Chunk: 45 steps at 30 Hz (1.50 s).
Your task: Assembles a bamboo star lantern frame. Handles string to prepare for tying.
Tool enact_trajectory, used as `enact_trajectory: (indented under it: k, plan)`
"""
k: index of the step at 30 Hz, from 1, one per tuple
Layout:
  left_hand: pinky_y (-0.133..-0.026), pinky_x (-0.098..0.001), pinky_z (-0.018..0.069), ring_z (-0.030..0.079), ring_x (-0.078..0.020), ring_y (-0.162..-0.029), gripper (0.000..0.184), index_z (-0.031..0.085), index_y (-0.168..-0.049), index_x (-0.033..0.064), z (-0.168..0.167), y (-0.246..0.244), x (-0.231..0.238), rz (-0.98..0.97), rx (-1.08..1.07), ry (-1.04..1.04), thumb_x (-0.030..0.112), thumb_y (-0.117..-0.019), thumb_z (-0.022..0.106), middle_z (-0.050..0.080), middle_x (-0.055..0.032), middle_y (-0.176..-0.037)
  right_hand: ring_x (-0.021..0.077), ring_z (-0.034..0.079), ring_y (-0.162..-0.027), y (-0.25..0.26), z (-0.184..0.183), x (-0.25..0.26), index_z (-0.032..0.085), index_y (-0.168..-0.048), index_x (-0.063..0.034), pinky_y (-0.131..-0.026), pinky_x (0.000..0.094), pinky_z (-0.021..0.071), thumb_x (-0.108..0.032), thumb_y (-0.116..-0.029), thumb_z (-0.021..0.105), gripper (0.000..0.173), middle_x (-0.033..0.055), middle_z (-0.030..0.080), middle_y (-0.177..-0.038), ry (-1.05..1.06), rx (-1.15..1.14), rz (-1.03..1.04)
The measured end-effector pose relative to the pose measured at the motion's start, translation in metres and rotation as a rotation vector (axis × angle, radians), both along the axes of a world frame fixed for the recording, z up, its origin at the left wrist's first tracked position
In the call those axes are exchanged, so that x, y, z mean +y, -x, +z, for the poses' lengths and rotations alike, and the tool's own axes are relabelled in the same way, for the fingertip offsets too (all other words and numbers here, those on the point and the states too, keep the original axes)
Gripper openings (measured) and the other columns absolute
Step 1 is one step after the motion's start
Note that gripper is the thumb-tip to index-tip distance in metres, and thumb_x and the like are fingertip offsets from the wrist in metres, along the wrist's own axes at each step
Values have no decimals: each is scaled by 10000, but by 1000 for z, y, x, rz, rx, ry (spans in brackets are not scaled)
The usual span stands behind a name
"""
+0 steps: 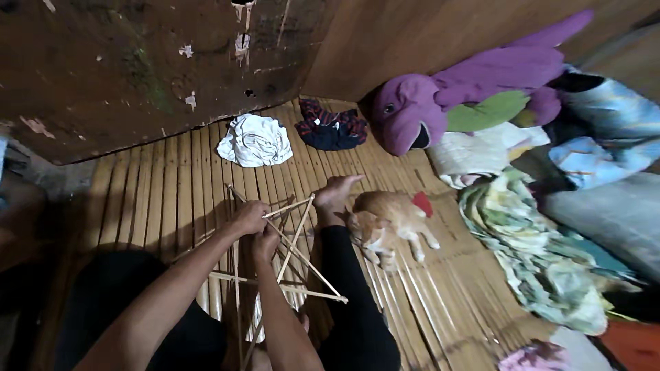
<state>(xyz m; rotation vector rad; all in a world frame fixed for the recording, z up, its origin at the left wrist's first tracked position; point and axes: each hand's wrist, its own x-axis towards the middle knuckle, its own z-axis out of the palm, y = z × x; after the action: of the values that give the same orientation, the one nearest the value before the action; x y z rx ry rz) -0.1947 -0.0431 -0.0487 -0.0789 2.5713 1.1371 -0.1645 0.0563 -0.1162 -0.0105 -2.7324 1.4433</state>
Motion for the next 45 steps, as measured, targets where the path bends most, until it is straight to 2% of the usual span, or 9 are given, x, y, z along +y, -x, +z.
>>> enact_trajectory:
  k: [6,14,22,26,34,37,41,43,45]
  plan:
    - [-874,-391,538,651,-222,-902,274,638,-1289,-11,5,3,-3,87,-171,-185,106,-1061,539,657,-182,-1163,403,707,-1050,1,-9,1,770,-1046,31,-979,552,529,-93,-987,655,179,234,740,-1094,-106,10,24]
    - [-817,-370,537,638,-199,-817,246,658,-1246,2,11,8,3,99,-231,-89,106,-1064,530,676,-156,-1044,384,688,-1137,0,4,5,741,-1159,28,-1034,523,508,-84,-1006,608,231,228,720,-1194,-206,-78,90]
    - [-819,-390,533,637,-209,-824,229,674,-1204,-5,8,9,4,117,-235,-81,86,-1053,528,679,-154,-1021,410,704,-1081,-4,4,11,738,-1130,61,-995,542,528,-78,-998,607,232,258,727,-1131,-179,-26,149]
    - [-870,-429,540,664,-249,-883,247,665,-1223,-28,4,9,5,115,-232,-88,79,-1050,526,683,-191,-1083,410,708,-1072,-5,5,12,745,-1141,45,-987,541,531,-77,-998,603,236,252,733,-1120,-194,-16,156]
    - [-855,-397,548,664,-233,-892,257,643,-1257,-20,4,15,8,141,-299,-98,98,-1060,528,670,-189,-1102,414,740,-919,-5,12,10,775,-1058,14,-862,584,555,-84,-1003,608,201,227,760,-954,-237,-3,110]
    - [-852,-397,546,658,-231,-878,248,642,-1240,-30,5,14,6,127,-290,-98,95,-1064,518,668,-189,-1075,396,740,-949,-10,17,8,770,-1108,9,-895,577,547,-78,-1007,606,212,214,765,-1001,-194,-4,94]
    - [-842,-437,531,645,-257,-877,217,671,-1187,-35,3,13,2,112,-246,-121,65,-1039,547,672,-197,-1043,386,739,-997,-18,6,11,745,-1152,59,-934,544,558,46,-950,619,238,230,753,-1092,-2,134,88]
    - [-773,-367,527,614,-187,-786,209,669,-1187,-16,3,12,1,105,-259,-125,81,-1046,548,663,-155,-1005,381,743,-986,-21,5,14,743,-1148,67,-914,523,572,80,-920,628,256,237,749,-1102,37,181,86]
    - [-794,-352,533,622,-170,-811,213,667,-1198,-3,2,14,1,86,-269,-132,95,-1053,544,662,-137,-1034,369,751,-957,-24,5,18,749,-1137,59,-884,519,582,79,-917,631,251,228,755,-1084,39,223,83]
